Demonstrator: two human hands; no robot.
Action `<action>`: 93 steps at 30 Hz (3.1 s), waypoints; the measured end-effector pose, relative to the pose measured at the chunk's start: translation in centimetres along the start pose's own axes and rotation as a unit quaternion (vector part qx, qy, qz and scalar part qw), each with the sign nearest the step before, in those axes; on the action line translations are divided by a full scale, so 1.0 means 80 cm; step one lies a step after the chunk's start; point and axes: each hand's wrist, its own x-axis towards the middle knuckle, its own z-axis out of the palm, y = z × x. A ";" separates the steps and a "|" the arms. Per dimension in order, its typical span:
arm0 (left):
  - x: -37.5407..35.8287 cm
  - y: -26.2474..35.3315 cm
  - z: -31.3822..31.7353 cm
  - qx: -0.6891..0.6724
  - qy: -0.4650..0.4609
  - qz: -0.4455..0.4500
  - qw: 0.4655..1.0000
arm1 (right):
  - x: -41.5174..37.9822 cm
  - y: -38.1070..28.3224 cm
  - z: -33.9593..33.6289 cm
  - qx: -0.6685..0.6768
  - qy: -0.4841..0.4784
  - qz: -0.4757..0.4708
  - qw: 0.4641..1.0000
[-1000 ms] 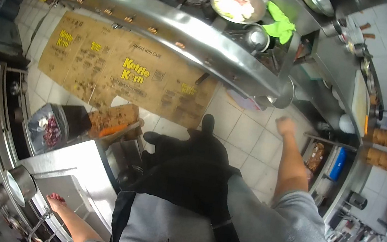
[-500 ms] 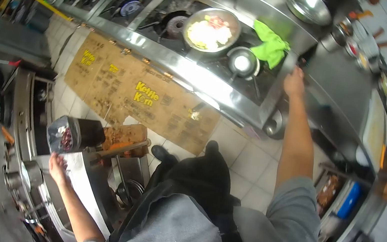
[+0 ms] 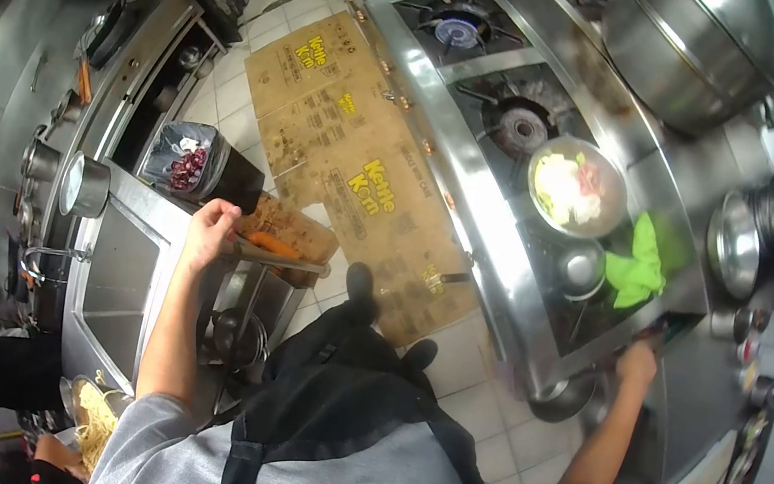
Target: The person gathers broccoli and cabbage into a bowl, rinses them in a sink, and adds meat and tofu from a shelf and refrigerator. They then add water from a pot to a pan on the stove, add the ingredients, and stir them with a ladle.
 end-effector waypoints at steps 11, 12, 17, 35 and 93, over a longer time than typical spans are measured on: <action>0.172 0.025 0.007 0.197 -0.060 0.067 0.976 | -0.174 0.027 0.121 -0.161 -0.410 0.127 0.889; 0.193 0.021 0.005 0.199 -0.072 0.069 0.975 | -0.192 0.035 0.127 -0.098 -0.420 0.156 0.889; 0.308 0.004 0.009 0.263 -0.149 0.082 0.950 | -0.279 -0.030 0.118 0.273 -0.346 0.459 0.772; 0.734 0.078 0.049 0.431 -0.340 0.185 0.815 | -0.156 -0.392 0.048 0.602 0.132 0.738 0.275; 0.949 -0.305 0.494 0.332 -0.568 0.079 0.749 | -0.267 -1.672 -0.082 0.714 0.015 0.683 0.153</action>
